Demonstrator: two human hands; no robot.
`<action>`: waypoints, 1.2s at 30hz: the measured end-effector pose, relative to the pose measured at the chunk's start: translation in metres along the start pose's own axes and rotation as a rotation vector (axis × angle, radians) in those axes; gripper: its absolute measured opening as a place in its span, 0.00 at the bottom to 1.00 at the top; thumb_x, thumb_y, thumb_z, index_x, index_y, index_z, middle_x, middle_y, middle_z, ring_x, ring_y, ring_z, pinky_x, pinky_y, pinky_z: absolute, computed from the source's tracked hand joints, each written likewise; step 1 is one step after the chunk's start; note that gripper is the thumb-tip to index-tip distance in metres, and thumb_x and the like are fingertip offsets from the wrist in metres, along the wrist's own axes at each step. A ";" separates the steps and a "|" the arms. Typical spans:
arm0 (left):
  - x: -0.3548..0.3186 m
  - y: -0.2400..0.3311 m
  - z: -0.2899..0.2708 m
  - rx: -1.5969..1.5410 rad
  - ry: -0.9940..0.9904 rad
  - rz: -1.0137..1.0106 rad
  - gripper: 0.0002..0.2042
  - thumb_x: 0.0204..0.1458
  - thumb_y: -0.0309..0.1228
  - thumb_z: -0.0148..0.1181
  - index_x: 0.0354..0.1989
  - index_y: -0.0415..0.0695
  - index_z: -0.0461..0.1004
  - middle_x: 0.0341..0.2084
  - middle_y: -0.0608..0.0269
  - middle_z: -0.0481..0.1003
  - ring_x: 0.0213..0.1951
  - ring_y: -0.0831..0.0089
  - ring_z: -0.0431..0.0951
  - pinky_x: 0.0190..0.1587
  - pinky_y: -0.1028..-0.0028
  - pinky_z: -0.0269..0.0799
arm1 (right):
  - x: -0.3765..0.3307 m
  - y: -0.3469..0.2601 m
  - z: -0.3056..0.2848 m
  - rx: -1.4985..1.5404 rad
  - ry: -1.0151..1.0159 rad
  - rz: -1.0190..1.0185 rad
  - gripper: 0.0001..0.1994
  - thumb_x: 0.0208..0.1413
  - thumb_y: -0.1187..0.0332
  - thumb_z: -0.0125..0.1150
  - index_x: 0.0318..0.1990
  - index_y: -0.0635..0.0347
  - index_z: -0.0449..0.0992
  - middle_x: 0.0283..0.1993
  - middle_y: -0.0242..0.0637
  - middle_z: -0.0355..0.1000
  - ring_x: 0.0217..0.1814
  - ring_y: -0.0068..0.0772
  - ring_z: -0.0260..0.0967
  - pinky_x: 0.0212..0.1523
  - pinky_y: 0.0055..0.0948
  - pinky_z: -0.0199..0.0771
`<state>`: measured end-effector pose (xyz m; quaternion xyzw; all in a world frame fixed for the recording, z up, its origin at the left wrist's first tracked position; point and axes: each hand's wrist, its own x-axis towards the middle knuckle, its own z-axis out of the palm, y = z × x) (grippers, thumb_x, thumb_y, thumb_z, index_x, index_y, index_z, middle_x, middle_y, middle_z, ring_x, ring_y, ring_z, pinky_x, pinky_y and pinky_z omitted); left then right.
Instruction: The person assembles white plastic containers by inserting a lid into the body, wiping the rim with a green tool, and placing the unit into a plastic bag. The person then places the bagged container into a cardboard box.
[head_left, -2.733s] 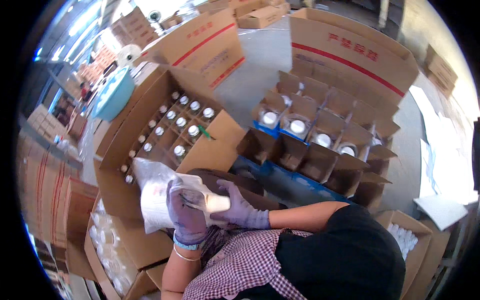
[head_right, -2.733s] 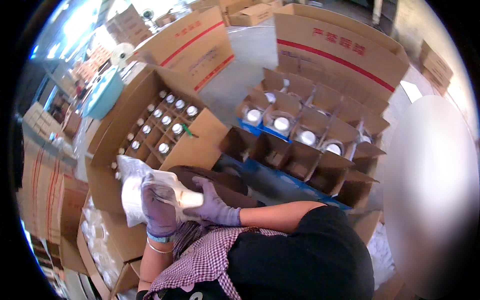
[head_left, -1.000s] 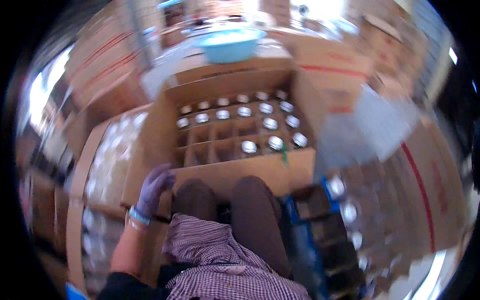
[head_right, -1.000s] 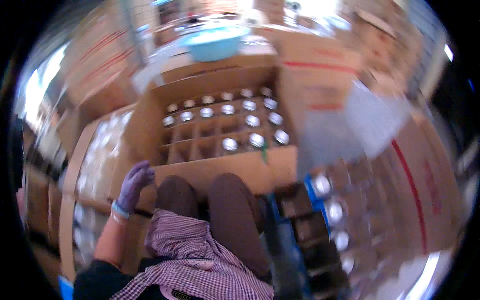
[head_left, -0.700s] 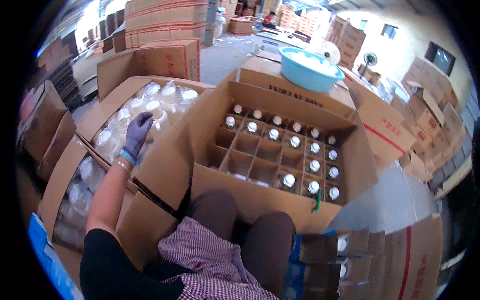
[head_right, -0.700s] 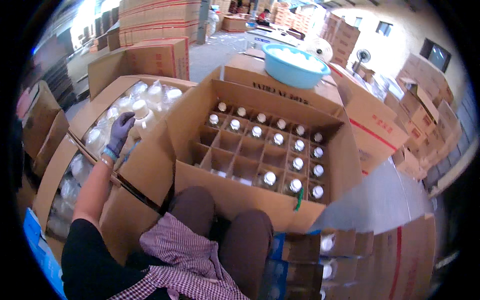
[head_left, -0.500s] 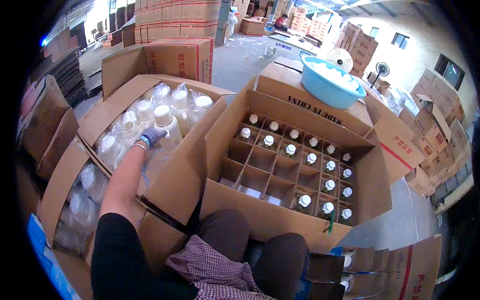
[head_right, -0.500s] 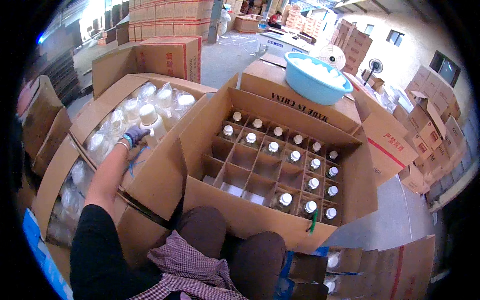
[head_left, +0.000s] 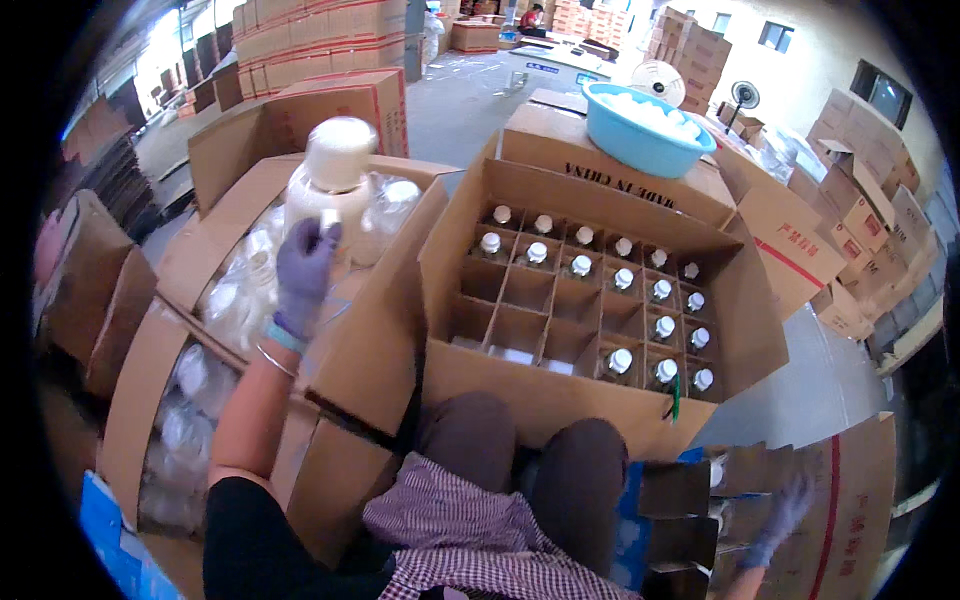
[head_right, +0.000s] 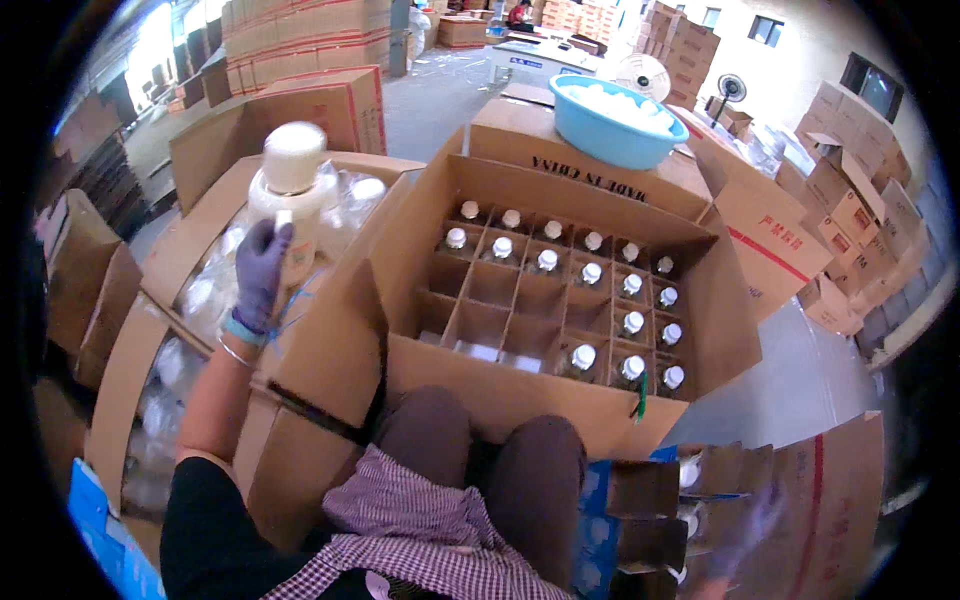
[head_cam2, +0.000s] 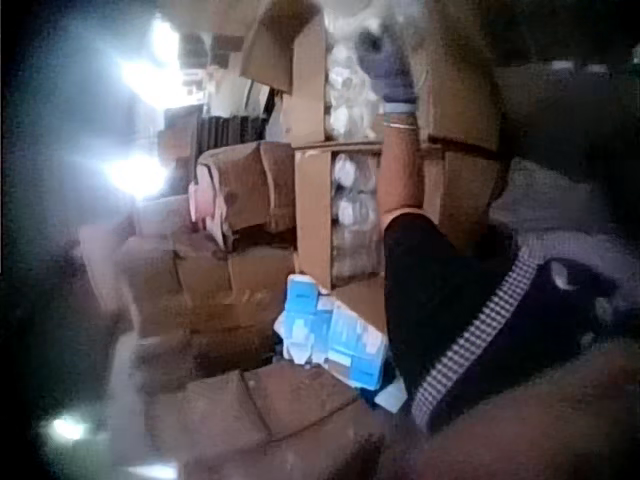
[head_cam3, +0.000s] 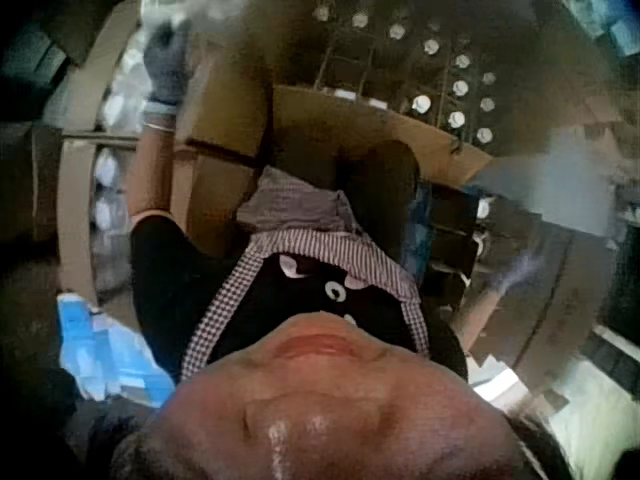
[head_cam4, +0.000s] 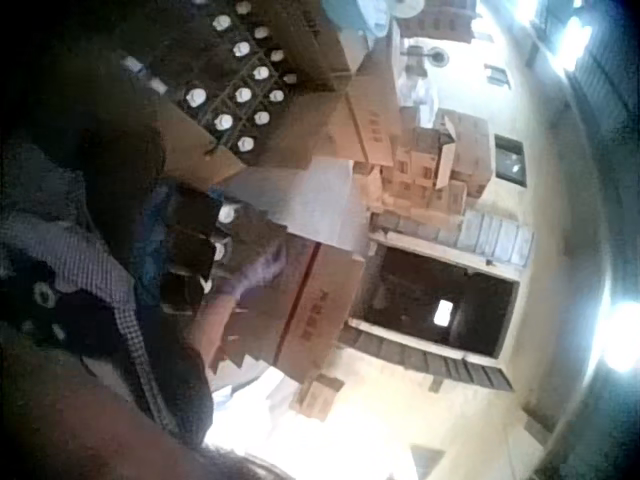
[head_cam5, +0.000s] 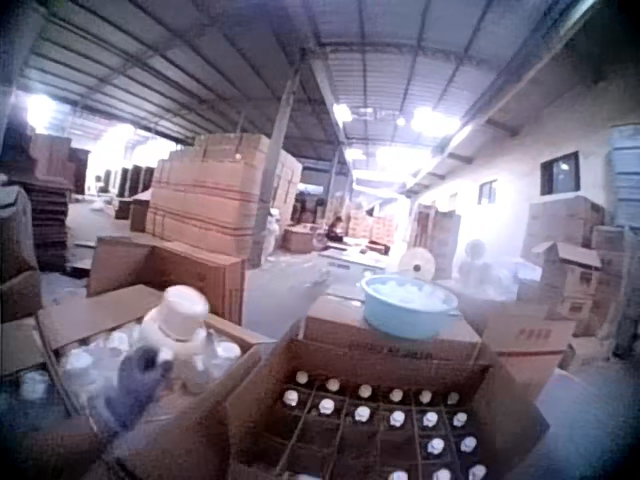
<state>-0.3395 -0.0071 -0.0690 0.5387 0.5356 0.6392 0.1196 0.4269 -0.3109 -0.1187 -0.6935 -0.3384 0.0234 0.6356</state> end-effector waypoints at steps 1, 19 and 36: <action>-0.024 0.048 -0.003 0.096 -0.058 0.134 0.13 0.55 0.35 0.69 0.37 0.37 0.77 0.30 0.58 0.77 0.34 0.69 0.76 0.41 0.69 0.73 | -0.025 -0.054 0.063 0.058 -0.201 0.057 0.28 0.59 0.68 0.57 0.68 0.61 0.62 0.62 0.40 0.69 0.57 0.34 0.70 0.54 0.34 0.73; -0.268 0.081 -0.027 -0.530 -0.556 -0.694 0.33 0.63 0.54 0.55 0.62 0.34 0.67 0.54 0.54 0.75 0.57 0.66 0.73 0.60 0.64 0.68 | -0.248 -0.110 0.162 0.377 -1.141 -0.060 0.44 0.43 0.66 0.77 0.67 0.61 0.57 0.62 0.46 0.63 0.65 0.40 0.63 0.66 0.37 0.64; -0.249 0.064 0.005 -0.469 -0.271 -0.537 0.37 0.56 0.55 0.51 0.66 0.37 0.59 0.56 0.47 0.70 0.55 0.59 0.74 0.58 0.60 0.70 | -0.133 -0.050 0.340 -0.109 -0.889 -0.386 0.31 0.60 0.47 0.60 0.65 0.52 0.65 0.55 0.51 0.71 0.62 0.54 0.70 0.57 0.46 0.73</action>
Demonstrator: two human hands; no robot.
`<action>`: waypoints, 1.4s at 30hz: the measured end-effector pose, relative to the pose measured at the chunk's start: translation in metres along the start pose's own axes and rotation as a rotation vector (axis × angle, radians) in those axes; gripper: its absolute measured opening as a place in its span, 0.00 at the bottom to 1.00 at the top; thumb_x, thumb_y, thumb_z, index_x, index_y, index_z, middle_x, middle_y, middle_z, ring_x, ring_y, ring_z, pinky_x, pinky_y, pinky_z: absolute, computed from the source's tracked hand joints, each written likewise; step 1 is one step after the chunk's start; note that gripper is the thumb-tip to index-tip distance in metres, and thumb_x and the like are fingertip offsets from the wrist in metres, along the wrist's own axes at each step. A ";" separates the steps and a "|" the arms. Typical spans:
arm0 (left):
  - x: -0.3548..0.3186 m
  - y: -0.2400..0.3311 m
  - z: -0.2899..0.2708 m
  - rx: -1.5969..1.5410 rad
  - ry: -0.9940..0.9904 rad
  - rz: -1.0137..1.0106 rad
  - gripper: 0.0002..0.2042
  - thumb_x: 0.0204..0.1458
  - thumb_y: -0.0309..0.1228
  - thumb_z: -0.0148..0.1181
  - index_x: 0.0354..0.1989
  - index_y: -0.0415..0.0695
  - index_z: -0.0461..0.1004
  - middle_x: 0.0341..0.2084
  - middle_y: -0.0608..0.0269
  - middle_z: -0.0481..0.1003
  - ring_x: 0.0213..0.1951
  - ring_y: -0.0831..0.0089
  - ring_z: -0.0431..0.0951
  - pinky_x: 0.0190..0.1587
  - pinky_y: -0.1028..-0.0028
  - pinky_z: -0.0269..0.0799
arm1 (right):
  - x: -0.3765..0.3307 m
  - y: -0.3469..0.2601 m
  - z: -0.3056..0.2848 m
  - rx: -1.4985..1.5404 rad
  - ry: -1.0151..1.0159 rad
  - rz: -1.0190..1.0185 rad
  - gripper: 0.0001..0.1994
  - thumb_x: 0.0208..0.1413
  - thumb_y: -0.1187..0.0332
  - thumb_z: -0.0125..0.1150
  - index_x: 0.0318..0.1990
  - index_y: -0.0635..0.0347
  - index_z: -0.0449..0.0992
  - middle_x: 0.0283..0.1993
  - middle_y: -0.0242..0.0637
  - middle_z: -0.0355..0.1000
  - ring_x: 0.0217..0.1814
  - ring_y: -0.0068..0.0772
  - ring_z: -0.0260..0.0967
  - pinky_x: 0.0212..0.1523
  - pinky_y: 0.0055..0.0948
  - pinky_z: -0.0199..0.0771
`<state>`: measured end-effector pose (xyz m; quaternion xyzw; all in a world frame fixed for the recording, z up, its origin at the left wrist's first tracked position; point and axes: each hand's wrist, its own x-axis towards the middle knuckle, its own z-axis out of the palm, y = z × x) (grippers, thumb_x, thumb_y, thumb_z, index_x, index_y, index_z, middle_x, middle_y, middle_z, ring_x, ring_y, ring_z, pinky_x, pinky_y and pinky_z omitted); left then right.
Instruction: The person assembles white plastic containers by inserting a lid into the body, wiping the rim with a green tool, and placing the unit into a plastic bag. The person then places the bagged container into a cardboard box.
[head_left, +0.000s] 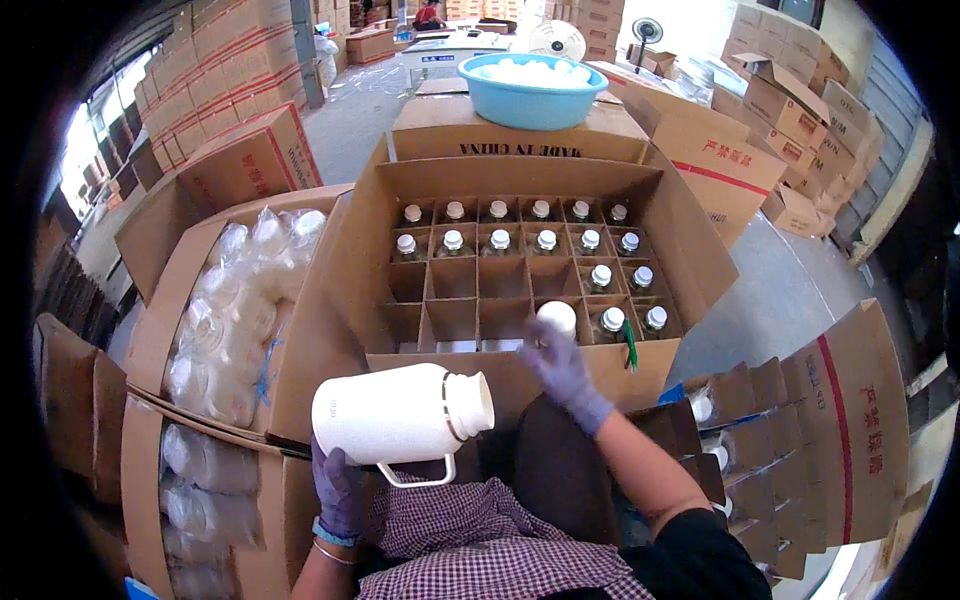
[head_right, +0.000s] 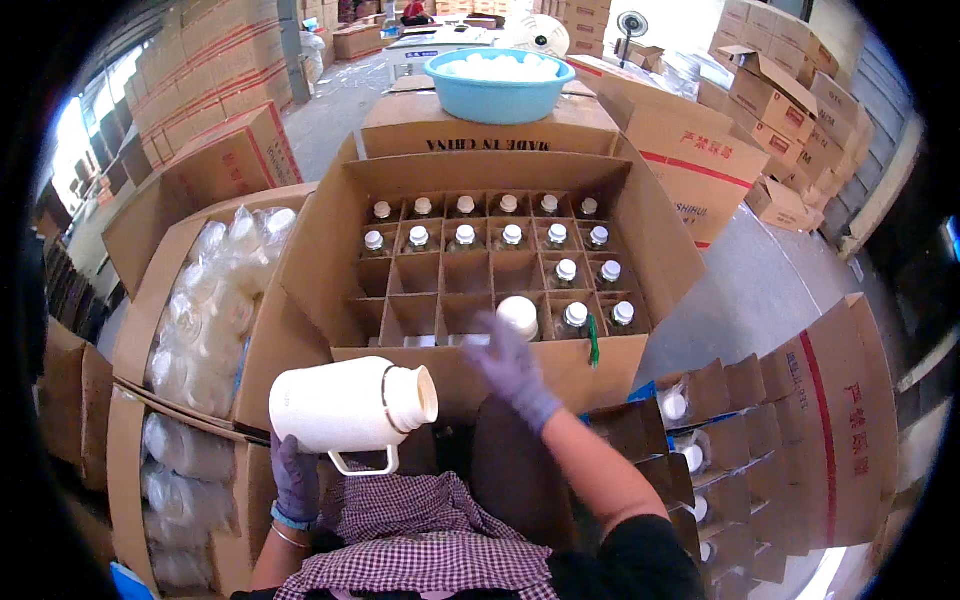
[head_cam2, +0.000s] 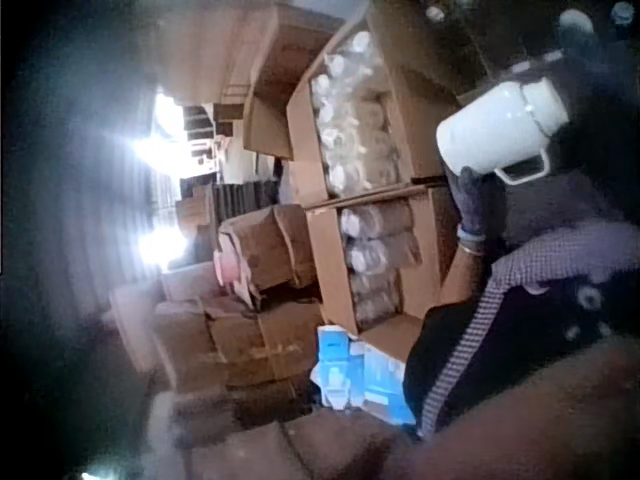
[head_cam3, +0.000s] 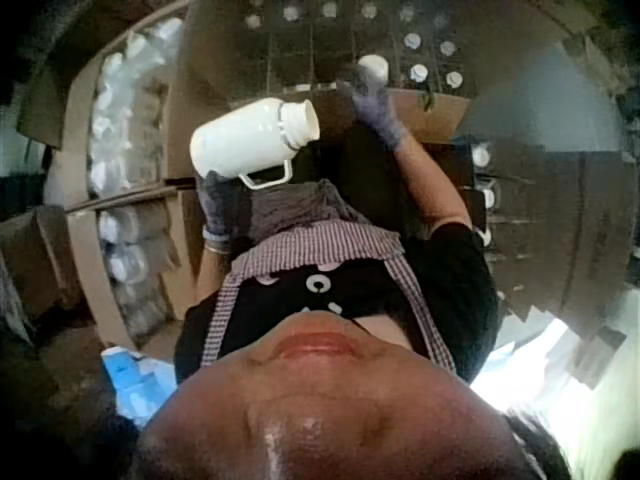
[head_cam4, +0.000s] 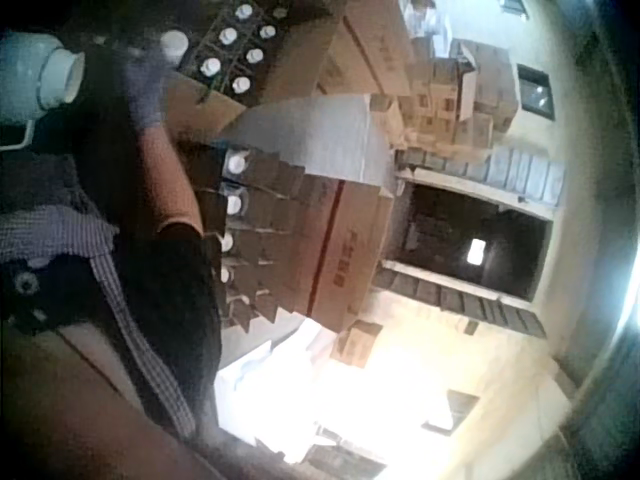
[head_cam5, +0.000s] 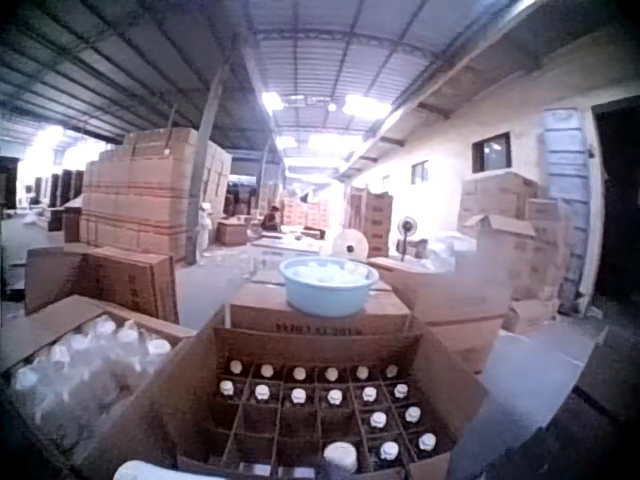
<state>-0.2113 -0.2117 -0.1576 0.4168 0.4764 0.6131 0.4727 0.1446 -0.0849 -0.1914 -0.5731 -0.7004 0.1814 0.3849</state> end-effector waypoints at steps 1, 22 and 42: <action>-0.004 0.000 0.003 0.076 0.003 0.020 0.38 0.56 0.55 0.51 0.66 0.37 0.59 0.56 0.47 0.70 0.55 0.60 0.74 0.57 0.60 0.70 | -0.017 -0.032 -0.006 0.283 -0.246 0.228 0.30 0.62 0.46 0.57 0.66 0.53 0.63 0.54 0.50 0.72 0.60 0.52 0.71 0.56 0.46 0.74; 0.007 0.020 0.059 0.547 -0.004 0.477 0.33 0.70 0.56 0.29 0.47 0.37 0.72 0.43 0.53 0.77 0.46 0.67 0.78 0.48 0.64 0.74 | -0.083 -0.104 -0.087 0.868 -0.433 0.687 0.27 0.68 0.49 0.51 0.70 0.48 0.58 0.62 0.47 0.66 0.50 0.46 0.76 0.45 0.32 0.81; 0.233 -0.071 0.148 1.217 -0.376 0.808 0.22 0.44 0.53 0.69 0.32 0.46 0.76 0.30 0.55 0.74 0.37 0.54 0.73 0.46 0.54 0.68 | -0.092 0.016 -0.145 0.350 0.371 0.012 0.28 0.36 0.75 0.60 0.50 0.51 0.60 0.59 0.44 0.60 0.62 0.42 0.61 0.65 0.41 0.61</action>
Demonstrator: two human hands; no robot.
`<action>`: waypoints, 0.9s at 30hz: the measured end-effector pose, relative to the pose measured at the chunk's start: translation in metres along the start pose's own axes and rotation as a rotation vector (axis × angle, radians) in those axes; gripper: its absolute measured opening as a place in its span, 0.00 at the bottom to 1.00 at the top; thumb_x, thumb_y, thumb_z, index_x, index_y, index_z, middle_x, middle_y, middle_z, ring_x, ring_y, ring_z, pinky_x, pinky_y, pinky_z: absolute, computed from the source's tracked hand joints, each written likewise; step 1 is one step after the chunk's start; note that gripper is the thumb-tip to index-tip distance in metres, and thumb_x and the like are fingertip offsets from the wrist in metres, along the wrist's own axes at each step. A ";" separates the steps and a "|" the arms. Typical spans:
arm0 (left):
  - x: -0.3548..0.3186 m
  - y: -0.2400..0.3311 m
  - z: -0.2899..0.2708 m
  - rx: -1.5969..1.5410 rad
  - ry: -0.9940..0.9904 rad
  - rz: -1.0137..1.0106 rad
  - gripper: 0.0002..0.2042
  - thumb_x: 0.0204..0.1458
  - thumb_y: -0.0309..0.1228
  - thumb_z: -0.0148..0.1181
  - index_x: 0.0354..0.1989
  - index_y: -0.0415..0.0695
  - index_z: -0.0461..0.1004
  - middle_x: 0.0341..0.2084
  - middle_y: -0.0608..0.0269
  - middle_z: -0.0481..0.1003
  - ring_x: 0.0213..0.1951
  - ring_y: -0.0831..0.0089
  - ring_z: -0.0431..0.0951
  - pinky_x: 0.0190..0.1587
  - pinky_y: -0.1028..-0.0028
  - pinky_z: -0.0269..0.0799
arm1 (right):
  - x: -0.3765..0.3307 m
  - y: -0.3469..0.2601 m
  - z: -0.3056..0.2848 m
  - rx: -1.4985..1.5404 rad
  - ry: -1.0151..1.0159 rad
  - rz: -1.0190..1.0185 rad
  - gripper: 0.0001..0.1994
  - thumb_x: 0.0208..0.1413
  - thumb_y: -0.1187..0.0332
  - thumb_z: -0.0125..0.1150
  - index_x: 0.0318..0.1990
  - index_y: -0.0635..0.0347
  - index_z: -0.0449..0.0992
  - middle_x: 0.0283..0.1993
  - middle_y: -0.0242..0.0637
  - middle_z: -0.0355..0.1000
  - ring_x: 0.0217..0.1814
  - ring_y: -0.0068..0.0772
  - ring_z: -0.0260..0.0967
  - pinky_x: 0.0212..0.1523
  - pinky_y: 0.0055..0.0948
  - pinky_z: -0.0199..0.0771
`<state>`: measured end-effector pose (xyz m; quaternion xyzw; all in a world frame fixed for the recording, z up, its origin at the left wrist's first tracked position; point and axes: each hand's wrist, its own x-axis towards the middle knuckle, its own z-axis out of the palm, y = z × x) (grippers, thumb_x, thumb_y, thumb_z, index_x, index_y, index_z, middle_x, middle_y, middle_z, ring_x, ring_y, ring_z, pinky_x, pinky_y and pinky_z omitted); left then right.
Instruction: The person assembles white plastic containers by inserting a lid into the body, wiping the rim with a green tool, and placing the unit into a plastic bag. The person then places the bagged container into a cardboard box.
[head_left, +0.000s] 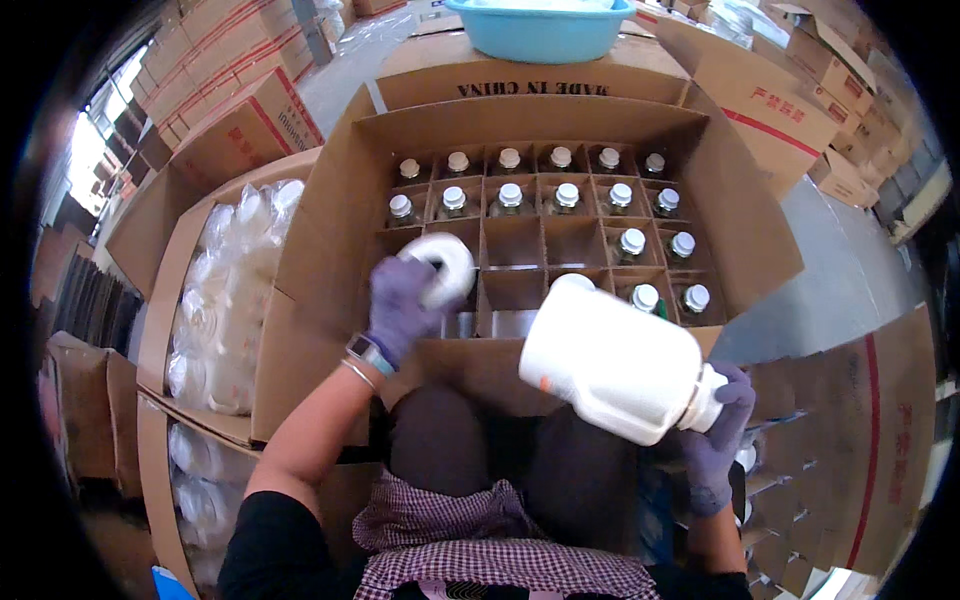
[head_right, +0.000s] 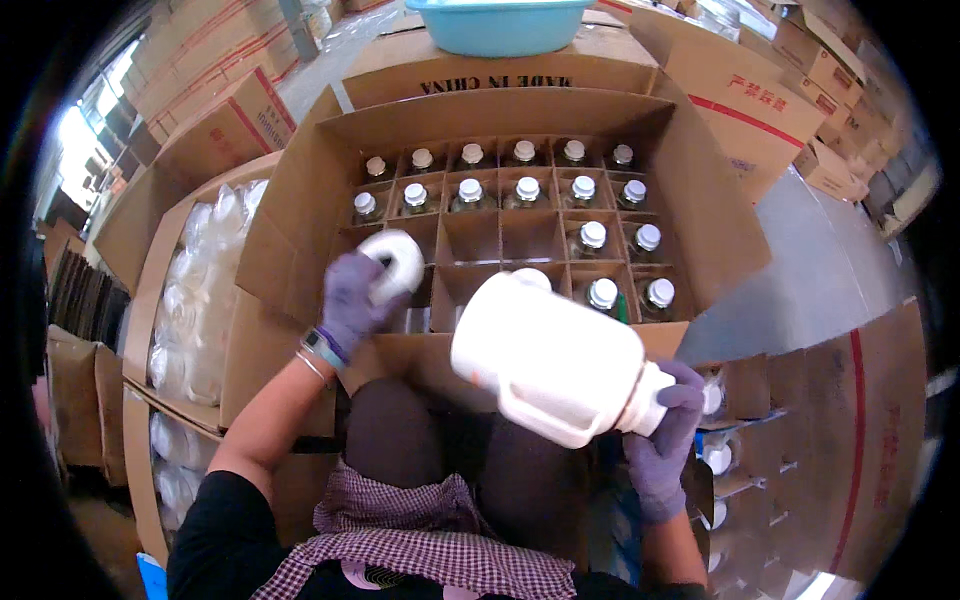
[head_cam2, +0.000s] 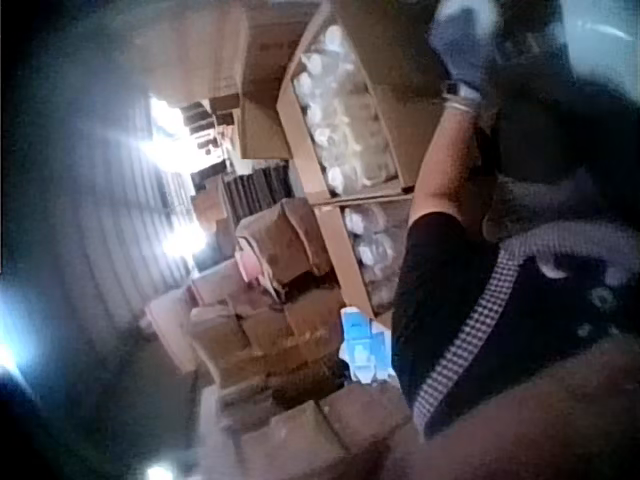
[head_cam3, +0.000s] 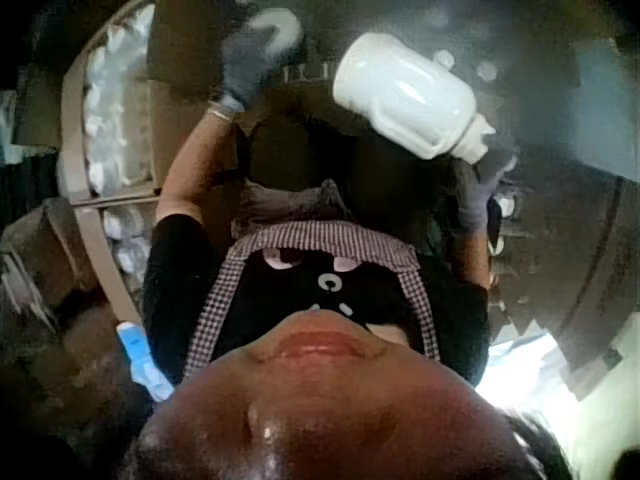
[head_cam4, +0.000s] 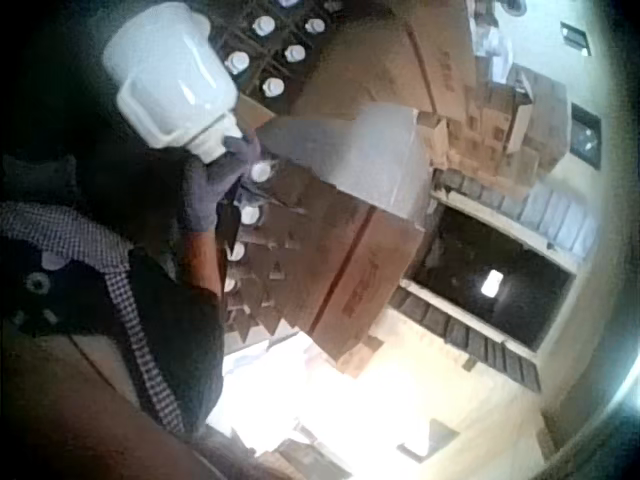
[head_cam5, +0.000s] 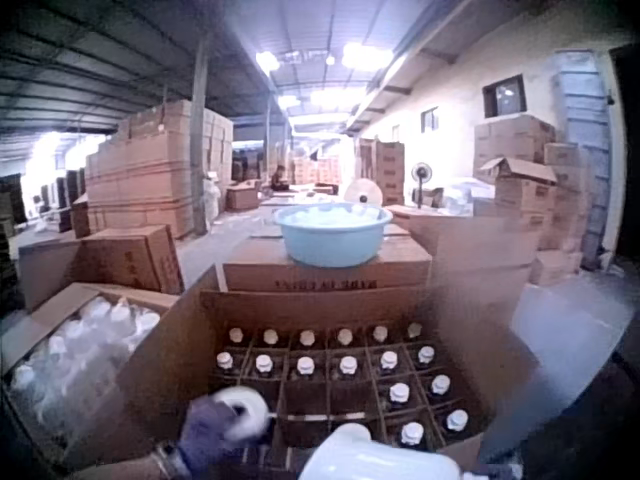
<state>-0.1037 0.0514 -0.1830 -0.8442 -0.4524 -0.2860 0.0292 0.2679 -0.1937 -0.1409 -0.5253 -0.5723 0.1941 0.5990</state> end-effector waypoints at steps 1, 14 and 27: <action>-0.013 0.002 0.011 0.116 -0.149 0.191 0.25 0.43 0.58 0.67 0.35 0.48 0.77 0.32 0.57 0.75 0.41 0.54 0.74 0.54 0.51 0.64 | -0.002 0.003 0.007 0.128 0.083 0.078 0.29 0.35 0.74 0.62 0.50 0.50 0.59 0.59 0.44 0.59 0.63 0.42 0.60 0.66 0.41 0.60; 0.139 -0.169 0.101 0.272 -0.442 -0.554 0.26 0.49 0.49 0.68 0.52 0.43 0.78 0.48 0.43 0.76 0.52 0.47 0.77 0.55 0.54 0.74 | -0.026 0.005 0.078 0.028 0.236 0.436 0.42 0.40 0.60 0.80 0.54 0.49 0.49 0.58 0.48 0.57 0.65 0.45 0.58 0.67 0.50 0.57; 0.069 0.001 -0.165 0.204 0.381 -0.078 0.30 0.39 0.35 0.78 0.54 0.42 0.76 0.40 0.52 0.76 0.42 0.53 0.79 0.46 0.59 0.76 | -0.016 0.017 0.089 0.357 0.284 0.331 0.29 0.58 0.61 0.58 0.66 0.61 0.63 0.64 0.41 0.62 0.68 0.40 0.62 0.68 0.39 0.64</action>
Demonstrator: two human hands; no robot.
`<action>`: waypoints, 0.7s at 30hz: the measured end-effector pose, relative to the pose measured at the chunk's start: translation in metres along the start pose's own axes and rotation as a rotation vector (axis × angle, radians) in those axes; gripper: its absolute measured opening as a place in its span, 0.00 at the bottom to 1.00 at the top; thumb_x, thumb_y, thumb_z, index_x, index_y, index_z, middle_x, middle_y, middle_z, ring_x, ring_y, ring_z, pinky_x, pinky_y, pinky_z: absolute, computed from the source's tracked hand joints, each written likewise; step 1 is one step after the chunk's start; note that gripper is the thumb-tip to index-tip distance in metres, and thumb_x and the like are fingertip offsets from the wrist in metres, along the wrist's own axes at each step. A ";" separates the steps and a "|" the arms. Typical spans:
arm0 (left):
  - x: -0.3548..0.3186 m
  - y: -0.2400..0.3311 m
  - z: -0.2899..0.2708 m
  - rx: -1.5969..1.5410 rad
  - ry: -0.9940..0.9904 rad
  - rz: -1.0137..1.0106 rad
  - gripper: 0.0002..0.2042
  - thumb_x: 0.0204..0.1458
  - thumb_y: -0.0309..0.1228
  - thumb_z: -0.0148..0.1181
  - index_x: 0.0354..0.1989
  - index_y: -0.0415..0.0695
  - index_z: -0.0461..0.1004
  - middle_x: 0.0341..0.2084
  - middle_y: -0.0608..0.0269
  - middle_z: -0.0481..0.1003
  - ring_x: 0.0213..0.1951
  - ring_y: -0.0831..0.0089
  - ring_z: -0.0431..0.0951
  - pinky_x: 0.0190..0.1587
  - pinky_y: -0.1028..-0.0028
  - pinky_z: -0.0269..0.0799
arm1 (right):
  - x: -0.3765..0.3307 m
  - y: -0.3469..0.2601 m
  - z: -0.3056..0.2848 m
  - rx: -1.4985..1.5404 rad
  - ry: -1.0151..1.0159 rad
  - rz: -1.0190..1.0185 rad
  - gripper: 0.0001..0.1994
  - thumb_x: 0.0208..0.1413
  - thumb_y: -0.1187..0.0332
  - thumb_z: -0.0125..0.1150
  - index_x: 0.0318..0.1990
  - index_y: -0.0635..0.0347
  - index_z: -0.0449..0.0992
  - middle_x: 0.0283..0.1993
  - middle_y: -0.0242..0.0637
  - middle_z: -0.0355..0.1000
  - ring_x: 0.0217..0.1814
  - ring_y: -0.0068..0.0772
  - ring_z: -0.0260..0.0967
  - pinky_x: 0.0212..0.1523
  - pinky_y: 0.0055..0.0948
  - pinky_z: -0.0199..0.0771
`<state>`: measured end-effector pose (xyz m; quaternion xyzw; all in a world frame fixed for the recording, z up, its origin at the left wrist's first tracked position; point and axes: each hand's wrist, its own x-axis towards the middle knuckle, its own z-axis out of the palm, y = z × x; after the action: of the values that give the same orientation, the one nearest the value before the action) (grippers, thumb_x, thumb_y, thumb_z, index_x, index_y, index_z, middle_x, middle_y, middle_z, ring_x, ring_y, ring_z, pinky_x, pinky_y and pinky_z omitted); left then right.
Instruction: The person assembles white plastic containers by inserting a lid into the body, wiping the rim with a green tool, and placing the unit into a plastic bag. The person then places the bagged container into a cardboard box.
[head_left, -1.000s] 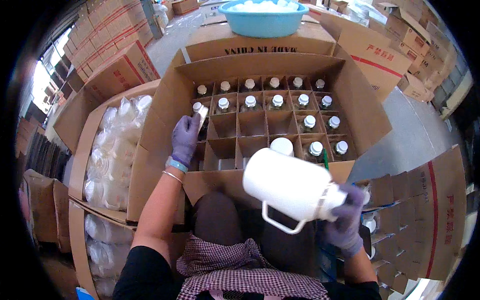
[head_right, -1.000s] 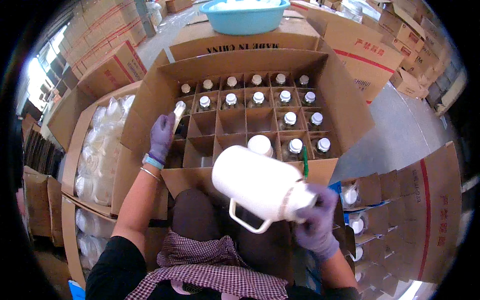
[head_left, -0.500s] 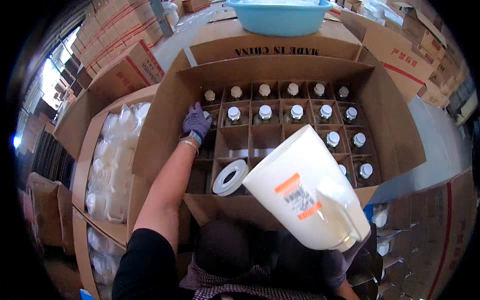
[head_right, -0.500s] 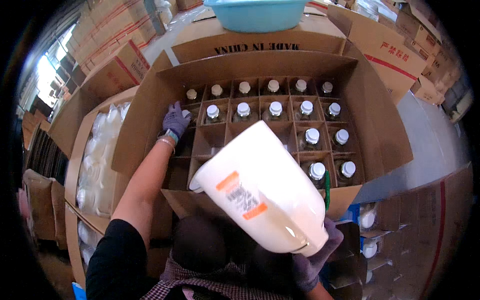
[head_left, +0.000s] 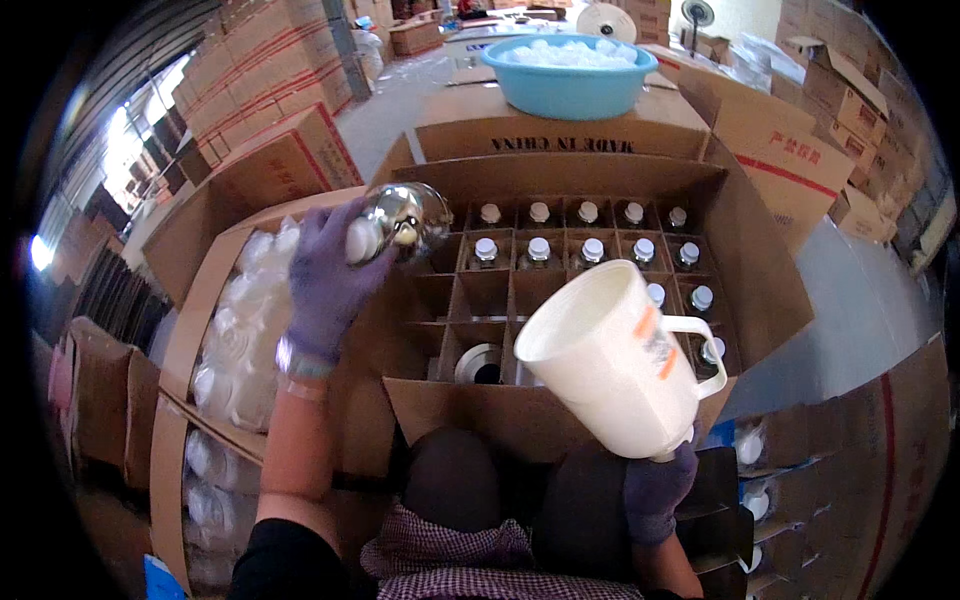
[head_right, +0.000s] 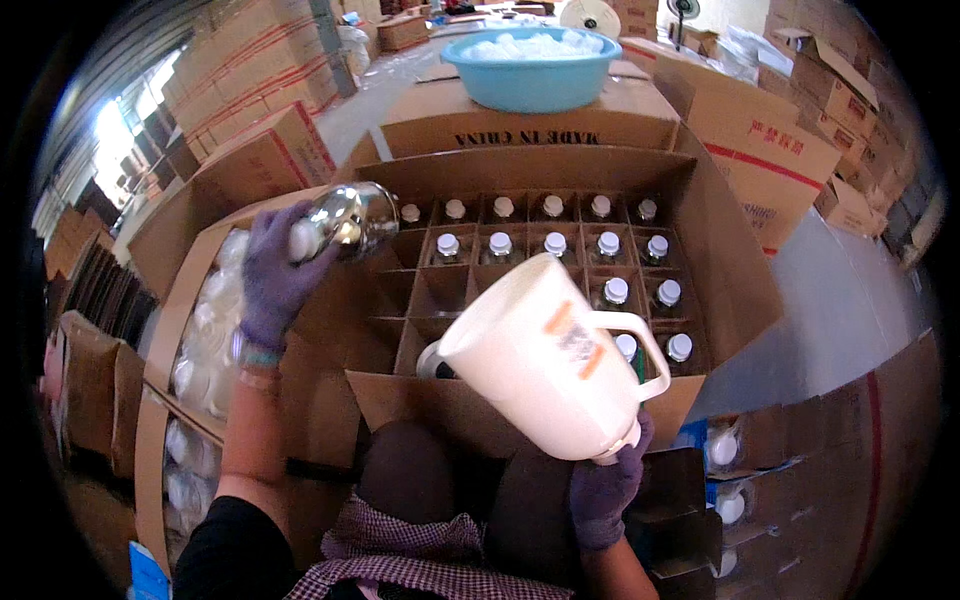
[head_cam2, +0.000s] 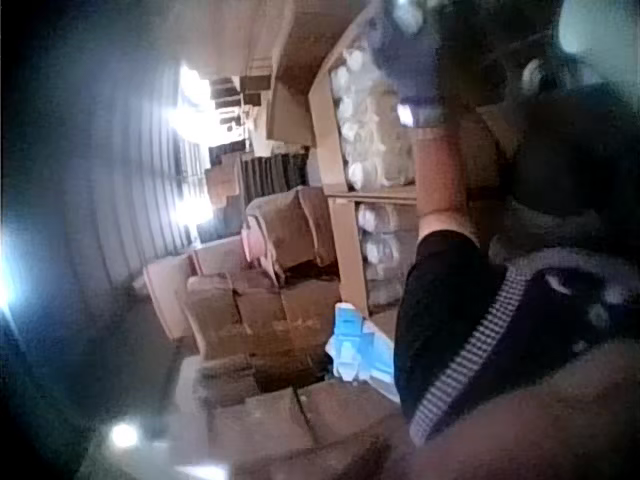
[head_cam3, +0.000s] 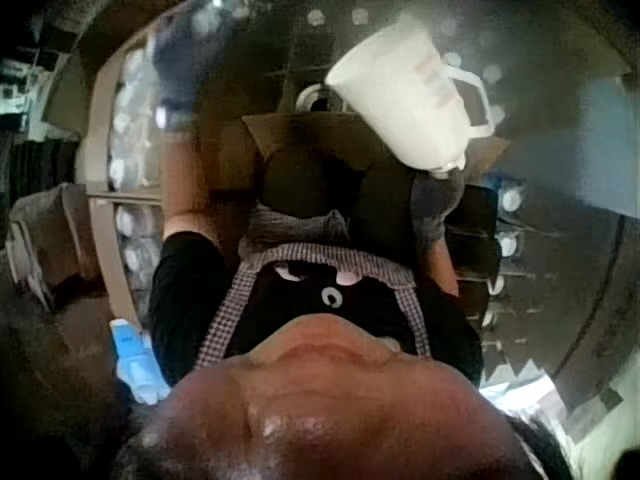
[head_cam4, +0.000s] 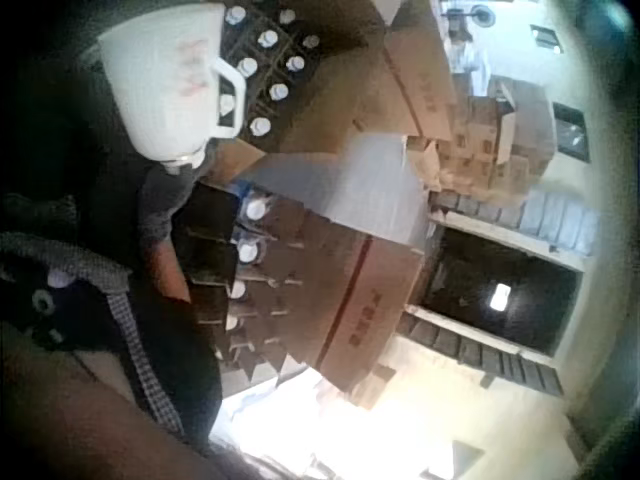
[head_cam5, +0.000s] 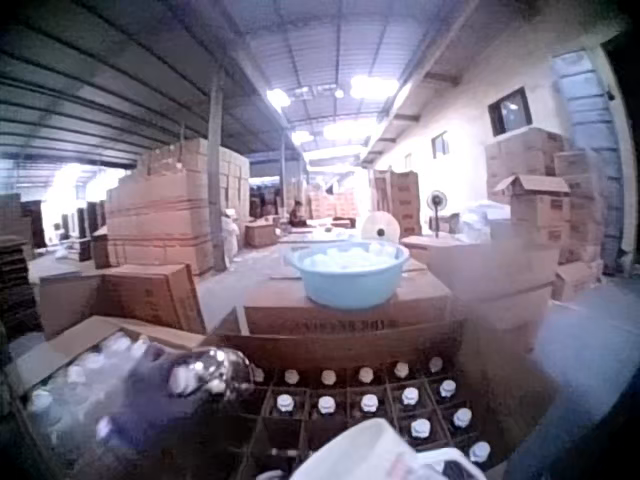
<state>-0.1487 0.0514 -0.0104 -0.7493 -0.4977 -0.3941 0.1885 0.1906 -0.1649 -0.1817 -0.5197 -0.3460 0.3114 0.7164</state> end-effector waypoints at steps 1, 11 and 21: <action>-0.007 0.019 -0.039 -0.067 -0.015 -0.026 0.36 0.38 0.35 0.78 0.60 0.43 0.72 0.41 0.53 0.76 0.42 0.56 0.80 0.47 0.61 0.77 | 0.003 -0.002 -0.006 -0.232 -0.021 -0.074 0.28 0.59 0.58 0.55 0.65 0.62 0.64 0.64 0.42 0.63 0.68 0.40 0.63 0.67 0.40 0.65; -0.121 0.102 -0.162 -0.530 -0.785 -0.084 0.62 0.36 0.49 0.79 0.76 0.41 0.44 0.35 0.46 0.80 0.39 0.50 0.83 0.47 0.62 0.78 | 0.000 -0.098 -0.006 -0.077 -0.280 -0.091 0.27 0.59 0.56 0.47 0.59 0.67 0.71 0.53 0.44 0.74 0.56 0.37 0.73 0.58 0.36 0.72; -0.264 0.047 -0.171 -0.589 -1.491 -0.245 0.38 0.33 0.54 0.79 0.52 0.43 0.78 0.44 0.53 0.80 0.47 0.58 0.80 0.51 0.63 0.75 | -0.067 -0.064 -0.001 -0.416 -0.541 0.025 0.13 0.60 0.68 0.55 0.49 0.64 0.76 0.45 0.39 0.76 0.48 0.31 0.74 0.53 0.31 0.72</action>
<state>-0.2264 -0.2421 -0.1052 -0.7738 -0.4469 0.0765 -0.4423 0.1589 -0.2367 -0.1324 -0.5575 -0.5734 0.3693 0.4733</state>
